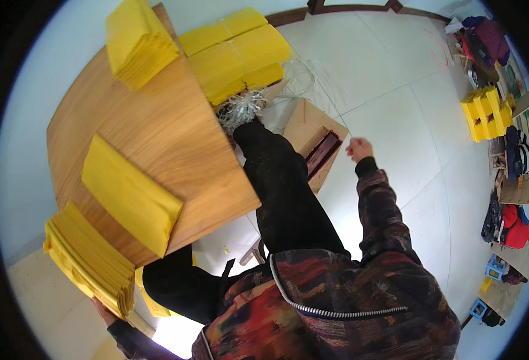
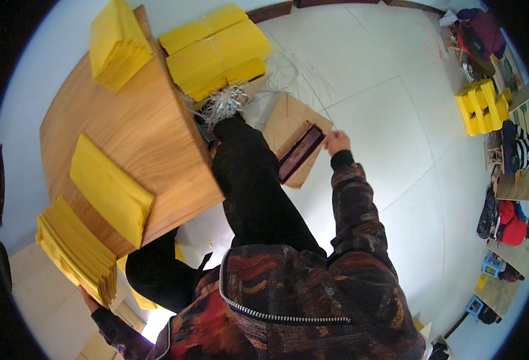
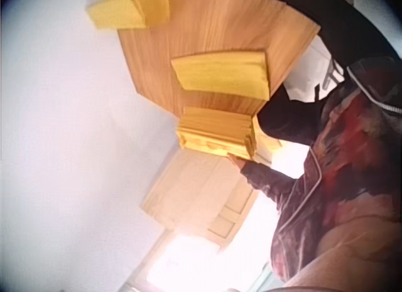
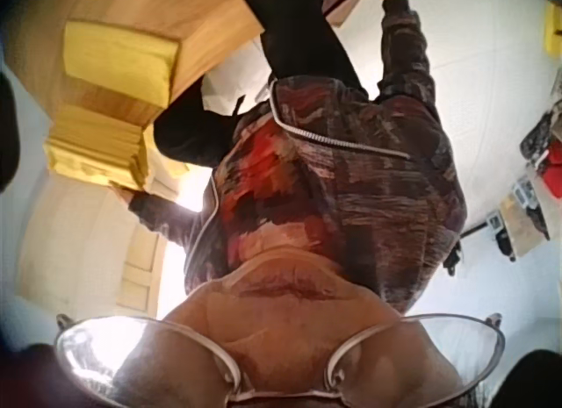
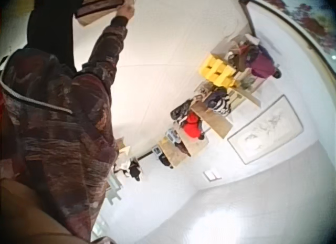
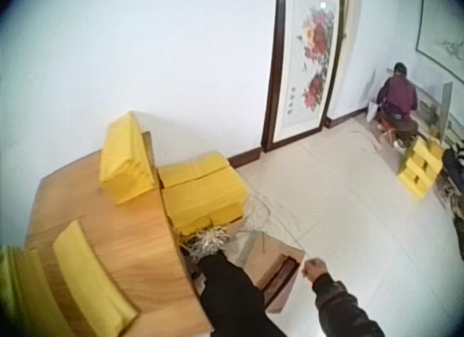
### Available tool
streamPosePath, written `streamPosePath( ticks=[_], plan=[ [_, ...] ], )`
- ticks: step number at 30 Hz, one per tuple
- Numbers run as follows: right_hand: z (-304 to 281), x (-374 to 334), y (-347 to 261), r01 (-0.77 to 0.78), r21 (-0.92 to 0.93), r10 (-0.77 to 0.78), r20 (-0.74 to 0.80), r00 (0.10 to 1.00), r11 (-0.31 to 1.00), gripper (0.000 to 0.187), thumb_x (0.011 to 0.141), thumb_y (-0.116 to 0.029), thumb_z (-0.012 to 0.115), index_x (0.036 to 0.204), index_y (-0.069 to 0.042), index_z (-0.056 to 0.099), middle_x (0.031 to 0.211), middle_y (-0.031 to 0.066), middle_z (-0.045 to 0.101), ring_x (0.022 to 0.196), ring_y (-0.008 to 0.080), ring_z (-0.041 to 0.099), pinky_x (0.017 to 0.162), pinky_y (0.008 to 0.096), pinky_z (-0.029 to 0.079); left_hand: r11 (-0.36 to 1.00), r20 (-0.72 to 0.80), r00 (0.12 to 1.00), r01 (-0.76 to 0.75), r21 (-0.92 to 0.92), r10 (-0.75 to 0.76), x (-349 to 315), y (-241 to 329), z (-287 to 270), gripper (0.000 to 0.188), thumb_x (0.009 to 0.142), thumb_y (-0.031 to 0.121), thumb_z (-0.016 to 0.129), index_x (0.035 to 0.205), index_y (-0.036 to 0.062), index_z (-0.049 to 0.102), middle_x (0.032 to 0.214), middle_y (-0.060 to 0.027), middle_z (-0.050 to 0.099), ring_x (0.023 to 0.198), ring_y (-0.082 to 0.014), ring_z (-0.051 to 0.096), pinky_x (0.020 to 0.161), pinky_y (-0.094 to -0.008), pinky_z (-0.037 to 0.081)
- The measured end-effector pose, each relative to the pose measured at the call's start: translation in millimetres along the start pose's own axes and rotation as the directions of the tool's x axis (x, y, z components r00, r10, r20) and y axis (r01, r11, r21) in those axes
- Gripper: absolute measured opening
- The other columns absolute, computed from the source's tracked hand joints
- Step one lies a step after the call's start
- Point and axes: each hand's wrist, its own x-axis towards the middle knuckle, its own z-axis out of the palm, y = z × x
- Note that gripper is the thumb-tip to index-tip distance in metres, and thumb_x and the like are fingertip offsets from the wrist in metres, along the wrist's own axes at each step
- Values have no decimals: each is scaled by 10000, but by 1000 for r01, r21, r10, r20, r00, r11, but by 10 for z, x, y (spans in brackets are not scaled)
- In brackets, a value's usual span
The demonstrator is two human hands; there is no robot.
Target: The person folds stacks of yellow papers on a wooden table, uses a wooden block to press the folds, and ties the bundles with string. The finished bundles are placed on the floor.
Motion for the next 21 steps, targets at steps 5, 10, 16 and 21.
streamPosePath(
  ticks=[5,10,16,21],
  plan=[
    [846,187,1522,-357,35,347,162,924,933,247,803,-180,519,810,62,567,628,136,608,545,231,609,495,336,495,940,-150,940,275,-202,-307,-52,132,161,608,884,476,388,1353,96,315,1346,-130,381,1188,-321,410,975,-468,357],
    [1515,344,1791,-368,-401,343,-135,929,839,439,754,-321,563,974,60,558,867,213,631,821,348,617,743,415,479,942,-157,930,319,-104,-332,-84,261,346,603,879,465,407,1347,94,326,1330,-129,401,1166,-313,433,960,-460,374],
    [1643,597,1662,-454,-293,401,-223,888,842,435,775,-331,554,1011,34,541,872,205,632,786,337,620,689,413,484,936,-339,878,352,-23,-338,92,330,539,588,884,453,415,1338,88,337,1316,-124,417,1158,-298,443,957,-444,382],
    [1641,638,1669,-475,-246,420,-243,874,845,433,792,-340,547,1041,13,526,876,197,633,757,327,623,644,412,487,927,-384,860,375,30,-336,233,336,652,576,888,442,422,1331,83,346,1305,-120,430,1151,-285,452,954,-431,388]
  ],
)
